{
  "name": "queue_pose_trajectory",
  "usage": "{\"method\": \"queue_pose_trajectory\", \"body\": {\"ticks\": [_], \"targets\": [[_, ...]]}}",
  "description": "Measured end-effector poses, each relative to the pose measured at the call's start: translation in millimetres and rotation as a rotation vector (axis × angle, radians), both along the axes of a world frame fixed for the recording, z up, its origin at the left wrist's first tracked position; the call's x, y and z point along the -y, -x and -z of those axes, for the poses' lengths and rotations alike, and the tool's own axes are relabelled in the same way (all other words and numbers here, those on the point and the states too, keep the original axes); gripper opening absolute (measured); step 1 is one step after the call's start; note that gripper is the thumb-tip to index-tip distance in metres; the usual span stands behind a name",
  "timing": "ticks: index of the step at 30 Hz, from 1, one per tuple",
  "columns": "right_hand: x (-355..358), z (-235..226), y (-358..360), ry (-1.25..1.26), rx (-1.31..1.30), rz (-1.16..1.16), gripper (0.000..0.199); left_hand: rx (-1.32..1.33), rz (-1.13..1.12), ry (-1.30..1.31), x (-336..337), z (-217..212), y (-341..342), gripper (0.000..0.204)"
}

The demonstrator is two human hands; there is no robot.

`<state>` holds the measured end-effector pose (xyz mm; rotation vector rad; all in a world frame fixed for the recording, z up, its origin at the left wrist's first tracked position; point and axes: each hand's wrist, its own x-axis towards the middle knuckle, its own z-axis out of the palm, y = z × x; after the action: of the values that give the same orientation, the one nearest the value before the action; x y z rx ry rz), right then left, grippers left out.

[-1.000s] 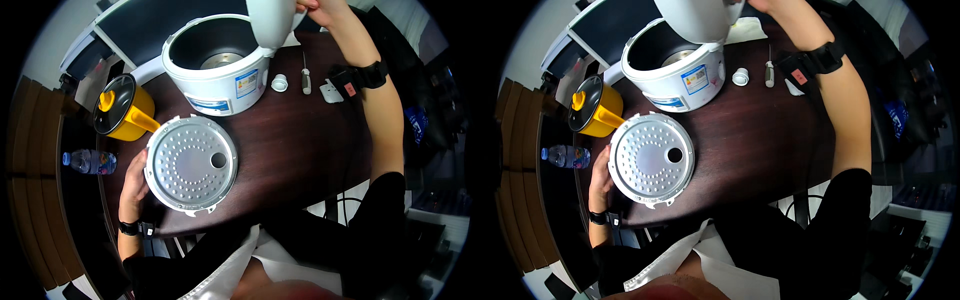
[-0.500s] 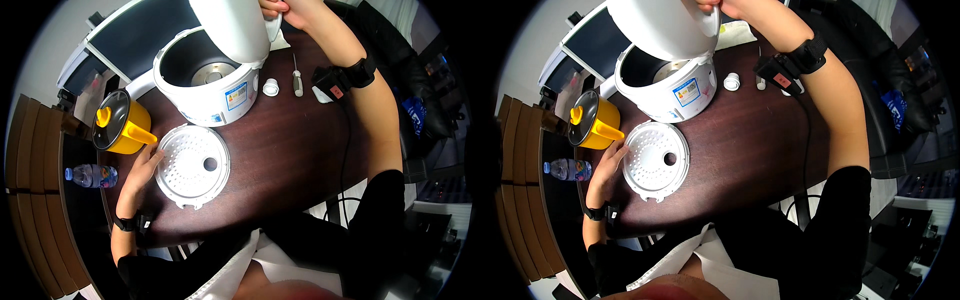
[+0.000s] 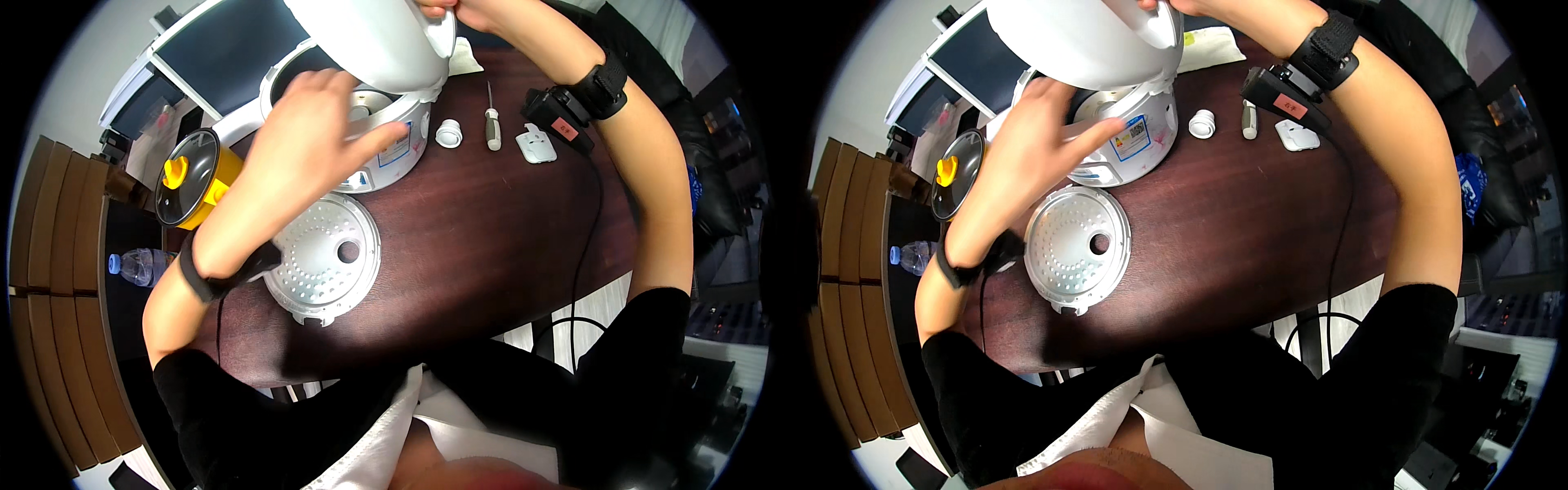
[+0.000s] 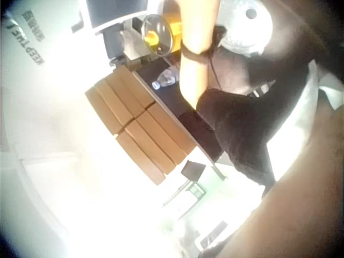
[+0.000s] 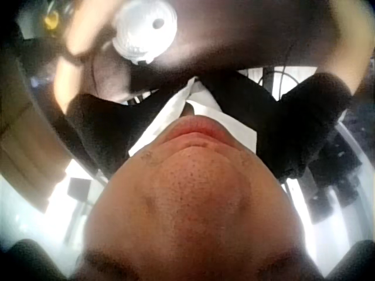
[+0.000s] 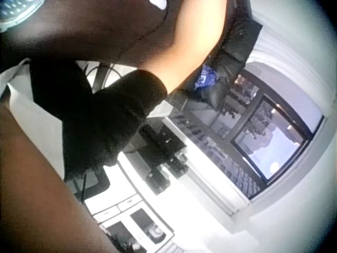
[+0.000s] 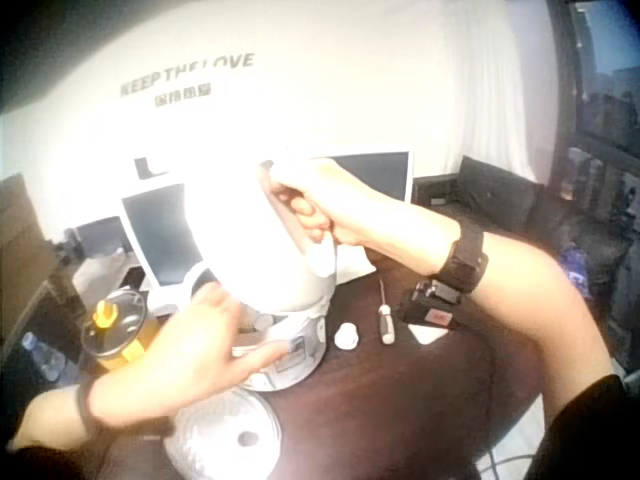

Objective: The person uses a screwdriver to remove screws from a white electric kettle, then detaches the lid and inner components. They wipe the interior of the kettle with a cloth and continue to unscrew parts of the lid.

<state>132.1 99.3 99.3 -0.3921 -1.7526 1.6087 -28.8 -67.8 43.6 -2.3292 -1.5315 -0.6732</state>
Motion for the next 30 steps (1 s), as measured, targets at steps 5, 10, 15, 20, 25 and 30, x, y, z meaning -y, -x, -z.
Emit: {"method": "queue_pose_trajectory", "body": {"ticks": [5,10,15,20,25,30], "targets": [[-2,-1,-11,0.011,-0.009,0.033,0.028,-0.032,-0.004,0.225,-43,20,-37,0.042],[20,-4,-5,0.029,-0.001,0.121,0.025,-0.057,0.141,0.194,-51,37,-24,0.031],[27,-3,0,-0.004,0.003,0.111,0.024,-0.047,0.226,0.140,-46,34,-18,0.031],[32,-2,-18,0.025,-0.072,0.123,0.022,-0.036,0.214,0.184,-47,35,-15,0.032],[31,14,-38,0.067,-0.229,0.151,0.027,-0.002,0.252,0.187,-50,36,-10,0.029],[39,49,-63,0.220,-0.603,0.420,0.033,0.000,0.203,0.236,-53,41,-13,0.029]]}}
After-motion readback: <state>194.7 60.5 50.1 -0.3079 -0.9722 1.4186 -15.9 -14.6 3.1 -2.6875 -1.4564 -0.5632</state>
